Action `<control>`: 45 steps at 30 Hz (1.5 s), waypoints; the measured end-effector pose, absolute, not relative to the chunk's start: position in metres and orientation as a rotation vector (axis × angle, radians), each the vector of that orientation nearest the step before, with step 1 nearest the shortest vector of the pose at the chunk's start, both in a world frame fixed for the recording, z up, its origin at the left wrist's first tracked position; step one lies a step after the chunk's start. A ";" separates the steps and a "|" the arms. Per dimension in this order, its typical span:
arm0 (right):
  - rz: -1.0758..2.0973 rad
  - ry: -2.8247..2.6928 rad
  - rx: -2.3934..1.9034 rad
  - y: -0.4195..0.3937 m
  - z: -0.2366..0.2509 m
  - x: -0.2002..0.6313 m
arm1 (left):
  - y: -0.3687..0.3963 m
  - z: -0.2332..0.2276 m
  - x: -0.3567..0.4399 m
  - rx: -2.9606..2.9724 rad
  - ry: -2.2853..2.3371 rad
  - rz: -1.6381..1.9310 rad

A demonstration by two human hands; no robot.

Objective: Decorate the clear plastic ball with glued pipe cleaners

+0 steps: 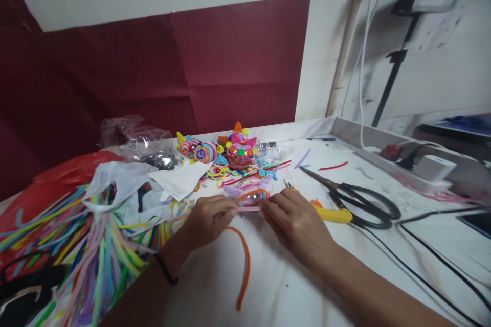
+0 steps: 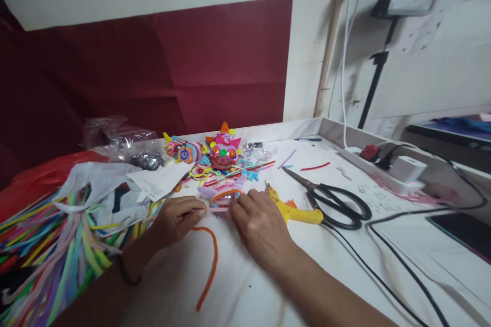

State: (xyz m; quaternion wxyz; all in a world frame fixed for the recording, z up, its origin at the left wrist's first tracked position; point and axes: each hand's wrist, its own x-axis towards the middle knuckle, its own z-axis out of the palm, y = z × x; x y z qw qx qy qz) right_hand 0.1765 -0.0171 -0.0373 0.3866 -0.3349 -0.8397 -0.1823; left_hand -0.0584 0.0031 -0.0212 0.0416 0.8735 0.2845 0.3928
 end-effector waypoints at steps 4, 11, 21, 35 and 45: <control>0.043 -2.090 -0.868 -0.016 -0.029 0.184 | -0.001 -0.016 -0.054 2.576 0.913 1.251; 0.891 -1.518 -0.940 -0.020 -0.005 0.193 | -0.014 -0.005 -0.041 2.260 0.861 1.148; 1.174 -0.966 -0.571 -0.018 0.024 0.220 | -0.008 -0.017 -0.040 1.792 0.785 0.964; 1.461 -1.138 -0.691 -0.027 0.018 0.221 | 0.011 -0.038 -0.055 2.103 1.351 0.633; 0.627 -1.835 -1.058 -0.025 -0.029 0.179 | 0.016 -0.046 -0.053 2.081 1.623 0.756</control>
